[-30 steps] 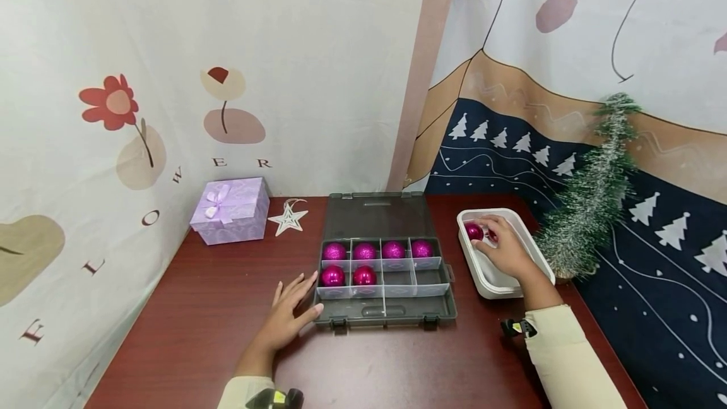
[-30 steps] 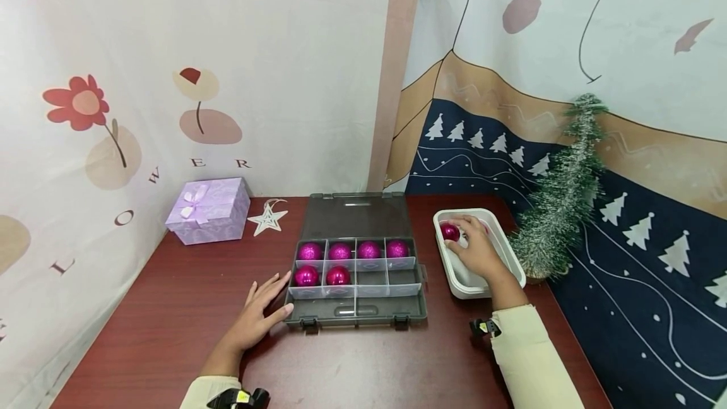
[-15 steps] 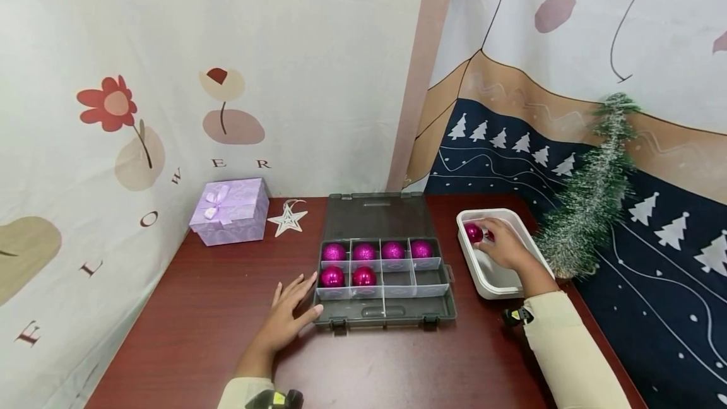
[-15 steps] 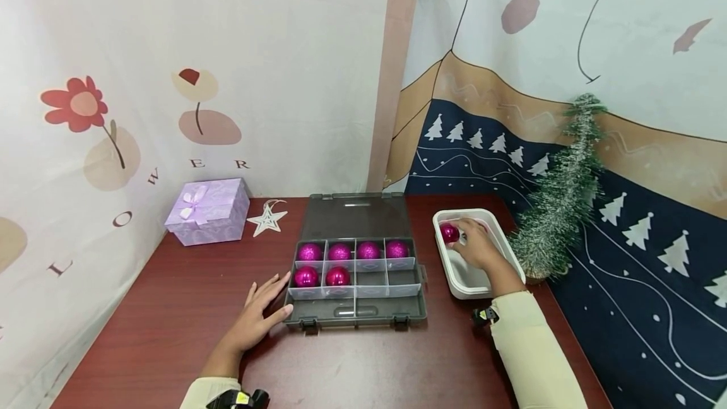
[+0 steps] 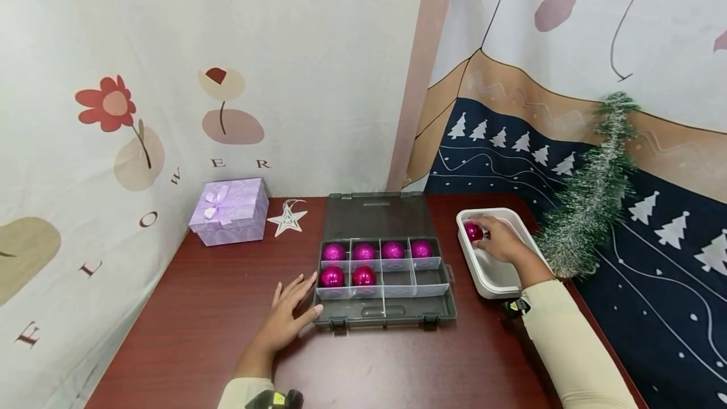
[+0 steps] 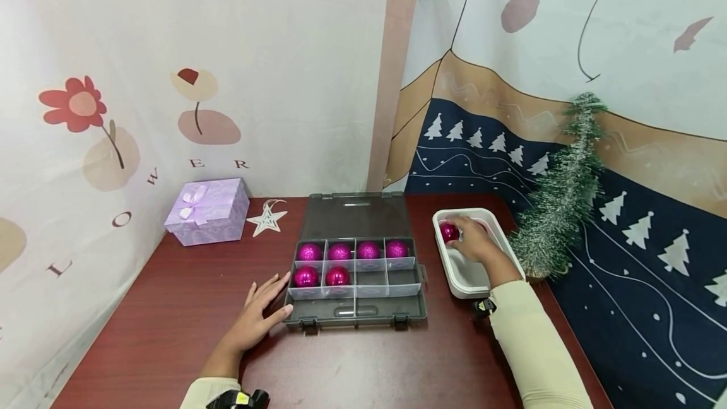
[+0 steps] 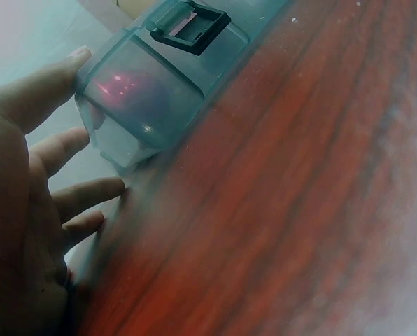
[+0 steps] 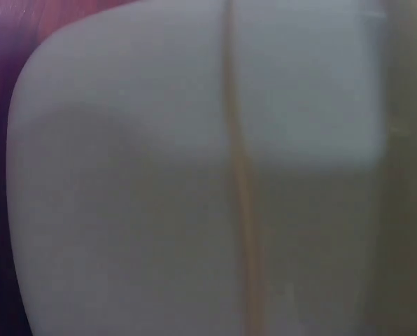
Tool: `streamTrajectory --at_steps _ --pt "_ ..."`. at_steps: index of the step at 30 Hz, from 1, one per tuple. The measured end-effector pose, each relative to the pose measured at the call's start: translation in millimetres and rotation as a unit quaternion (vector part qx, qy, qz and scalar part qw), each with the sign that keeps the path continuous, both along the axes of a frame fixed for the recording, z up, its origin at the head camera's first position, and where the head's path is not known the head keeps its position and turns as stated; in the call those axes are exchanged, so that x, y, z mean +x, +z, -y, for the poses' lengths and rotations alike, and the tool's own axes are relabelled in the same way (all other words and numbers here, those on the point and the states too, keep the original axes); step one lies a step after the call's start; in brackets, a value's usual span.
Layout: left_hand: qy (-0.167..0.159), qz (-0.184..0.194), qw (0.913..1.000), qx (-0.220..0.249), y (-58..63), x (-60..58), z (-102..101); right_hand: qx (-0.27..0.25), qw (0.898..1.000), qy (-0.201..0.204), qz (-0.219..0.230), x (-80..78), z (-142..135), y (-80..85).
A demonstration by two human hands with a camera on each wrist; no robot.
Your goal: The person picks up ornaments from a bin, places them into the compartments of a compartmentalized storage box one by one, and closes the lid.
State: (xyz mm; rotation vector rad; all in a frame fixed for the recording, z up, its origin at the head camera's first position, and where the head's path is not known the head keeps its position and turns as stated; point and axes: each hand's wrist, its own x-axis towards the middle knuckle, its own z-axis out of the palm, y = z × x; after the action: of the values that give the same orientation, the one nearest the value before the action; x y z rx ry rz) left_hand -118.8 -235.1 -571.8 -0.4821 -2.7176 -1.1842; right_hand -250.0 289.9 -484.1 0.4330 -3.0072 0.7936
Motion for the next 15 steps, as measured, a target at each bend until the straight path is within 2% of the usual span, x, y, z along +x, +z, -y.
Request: streamTrajectory --at_steps 8,15 --pt "0.003 -0.008 1.0 0.001 -0.9 0.5 -0.1 0.005 1.0 -0.008 0.009 -1.8 -1.2 0.0" --pt "0.003 0.003 1.0 0.006 -1.2 0.1 0.3 -0.004 1.0 -0.009 0.008 -3.7 -1.5 -3.0"
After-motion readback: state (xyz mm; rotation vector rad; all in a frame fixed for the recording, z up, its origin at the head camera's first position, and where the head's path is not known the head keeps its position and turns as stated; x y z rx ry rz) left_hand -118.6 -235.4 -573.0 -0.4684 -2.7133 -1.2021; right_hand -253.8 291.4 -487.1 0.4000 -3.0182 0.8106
